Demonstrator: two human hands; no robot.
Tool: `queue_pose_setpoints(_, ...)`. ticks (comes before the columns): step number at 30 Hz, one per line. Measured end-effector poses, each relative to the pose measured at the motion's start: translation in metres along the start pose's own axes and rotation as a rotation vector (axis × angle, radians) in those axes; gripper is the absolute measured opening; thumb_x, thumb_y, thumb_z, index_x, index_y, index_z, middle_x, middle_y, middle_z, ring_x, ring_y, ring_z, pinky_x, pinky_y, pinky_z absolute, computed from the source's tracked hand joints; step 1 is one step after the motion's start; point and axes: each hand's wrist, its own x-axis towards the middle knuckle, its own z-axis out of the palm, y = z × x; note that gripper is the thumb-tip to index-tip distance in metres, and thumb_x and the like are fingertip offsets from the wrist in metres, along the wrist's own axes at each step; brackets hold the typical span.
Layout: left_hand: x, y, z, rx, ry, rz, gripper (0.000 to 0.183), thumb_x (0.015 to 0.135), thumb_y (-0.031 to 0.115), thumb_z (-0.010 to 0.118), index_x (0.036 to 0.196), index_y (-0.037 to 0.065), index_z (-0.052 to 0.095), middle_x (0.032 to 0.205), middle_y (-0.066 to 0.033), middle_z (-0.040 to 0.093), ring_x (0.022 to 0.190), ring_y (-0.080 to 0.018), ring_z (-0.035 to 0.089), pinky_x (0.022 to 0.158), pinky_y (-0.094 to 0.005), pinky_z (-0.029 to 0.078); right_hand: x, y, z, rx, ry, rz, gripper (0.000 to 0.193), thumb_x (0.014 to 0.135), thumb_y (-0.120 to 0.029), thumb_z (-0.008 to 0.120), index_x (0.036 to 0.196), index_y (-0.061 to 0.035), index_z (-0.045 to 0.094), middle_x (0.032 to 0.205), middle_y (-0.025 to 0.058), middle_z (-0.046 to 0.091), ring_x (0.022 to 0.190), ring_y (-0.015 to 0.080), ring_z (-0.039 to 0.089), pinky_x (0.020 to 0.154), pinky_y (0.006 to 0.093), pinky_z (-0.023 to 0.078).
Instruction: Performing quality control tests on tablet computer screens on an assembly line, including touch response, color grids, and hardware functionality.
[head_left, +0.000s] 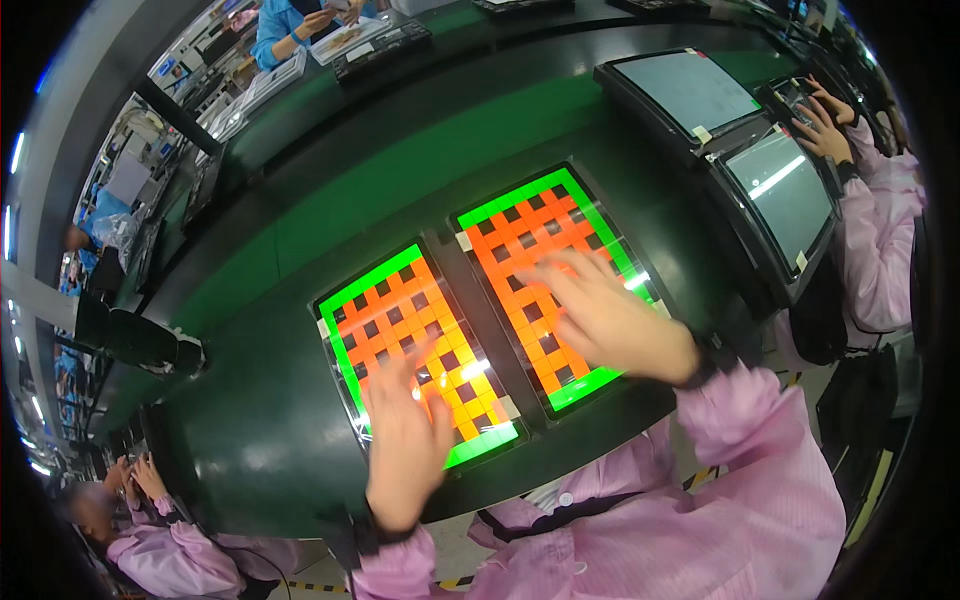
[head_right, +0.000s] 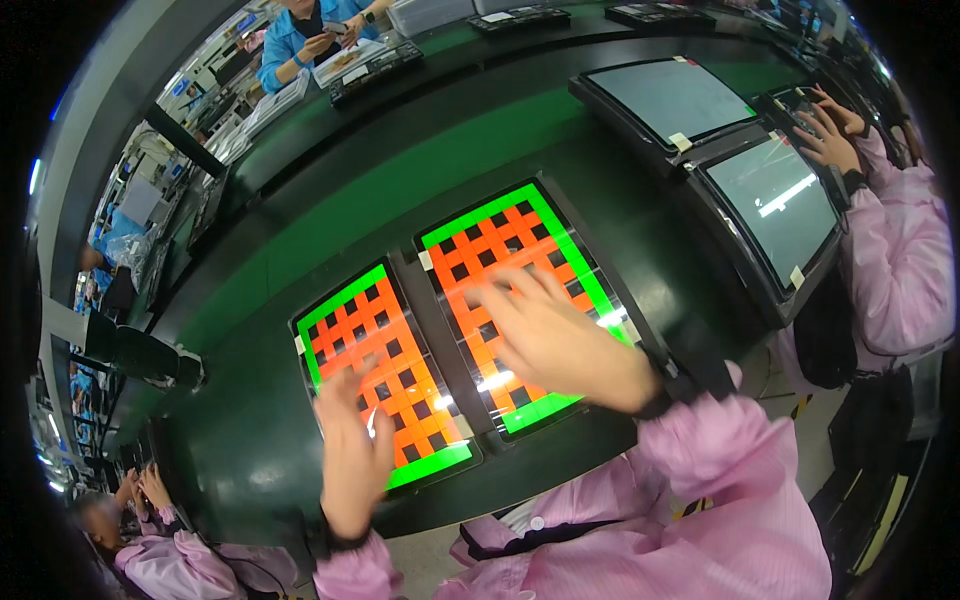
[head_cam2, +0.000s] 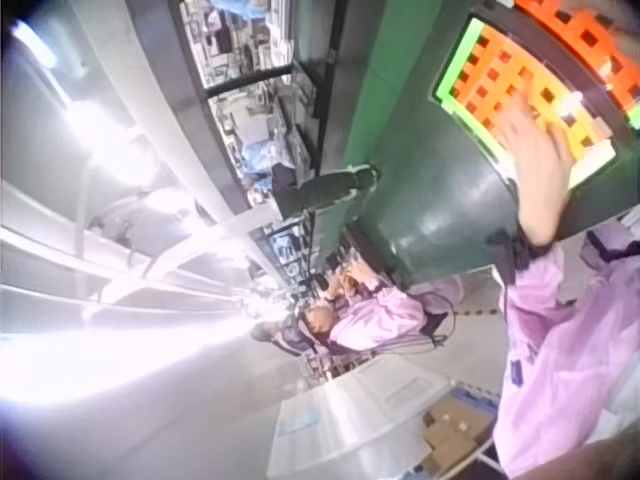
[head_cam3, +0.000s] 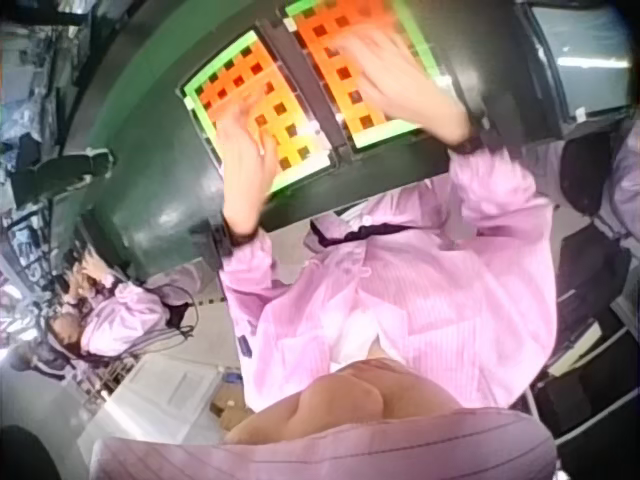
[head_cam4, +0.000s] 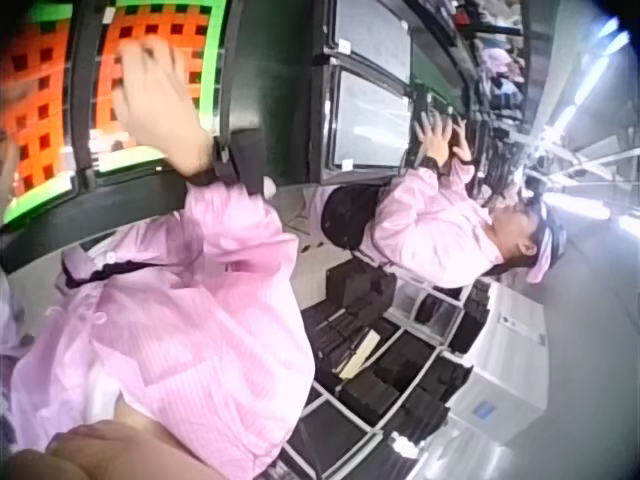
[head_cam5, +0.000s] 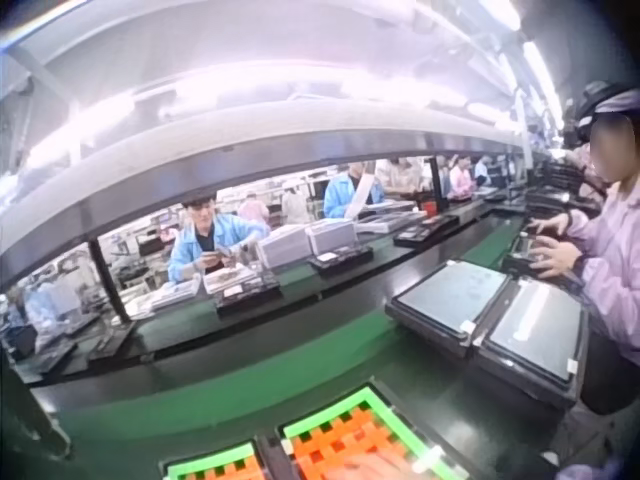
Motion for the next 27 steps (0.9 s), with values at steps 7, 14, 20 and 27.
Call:
queue_pose_setpoints(7, 0.088, -0.043, 0.029, 0.029, -0.016, 0.000, 0.043, 0.077, -0.002, 0.048, 0.119, -0.003, 0.040, 0.113, -0.0203, 0.053, 0.106, -0.0341, 0.047, 0.090, -0.0445, 0.034, 0.074, 0.047, 0.041, -0.098, -0.044, -0.008, 0.036, 0.084, -0.011, 0.049, 0.116, 0.0053, 0.043, 0.115, 0.0171, 0.053, 0.124, 0.0362, 0.036, 0.098, 0.0505, 0.031)
queue_pose_setpoints(14, 0.036, -0.012, 0.018, 0.074, -0.182, 0.014, 0.041, 0.076, -0.003, 0.048, 0.116, -0.001, 0.039, 0.119, -0.0168, 0.053, 0.105, -0.0325, 0.049, 0.086, -0.0419, 0.034, 0.018, 0.006, 0.020, -0.183, -0.060, -0.125, 0.034, 0.082, -0.012, 0.054, 0.111, 0.0036, 0.048, 0.108, 0.0144, 0.054, 0.114, 0.0325, 0.043, 0.097, 0.0486, 0.031)
queue_pose_setpoints(20, -0.052, 0.047, 0.010, 0.002, -0.295, -0.053, 0.056, 0.071, -0.002, 0.052, 0.126, -0.004, 0.043, 0.114, -0.0171, 0.050, 0.097, -0.0319, 0.048, 0.083, -0.0437, 0.034, -0.062, -0.054, -0.009, -0.091, -0.232, -0.094, 0.048, 0.072, -0.014, 0.062, 0.114, 0.0040, 0.049, 0.115, 0.0131, 0.054, 0.117, 0.0316, 0.042, 0.098, 0.0510, 0.031)
queue_pose_setpoints(27, -0.106, 0.044, 0.027, 0.004, -0.066, -0.211, 0.053, 0.071, -0.002, 0.056, 0.122, -0.003, 0.043, 0.129, -0.0083, 0.051, 0.107, -0.0295, 0.042, 0.091, -0.0395, 0.027, -0.060, -0.054, -0.014, 0.087, -0.136, 0.110, 0.052, 0.072, -0.004, 0.055, 0.123, -0.0004, 0.046, 0.126, 0.0115, 0.047, 0.124, 0.0317, 0.035, 0.102, 0.0510, 0.025)
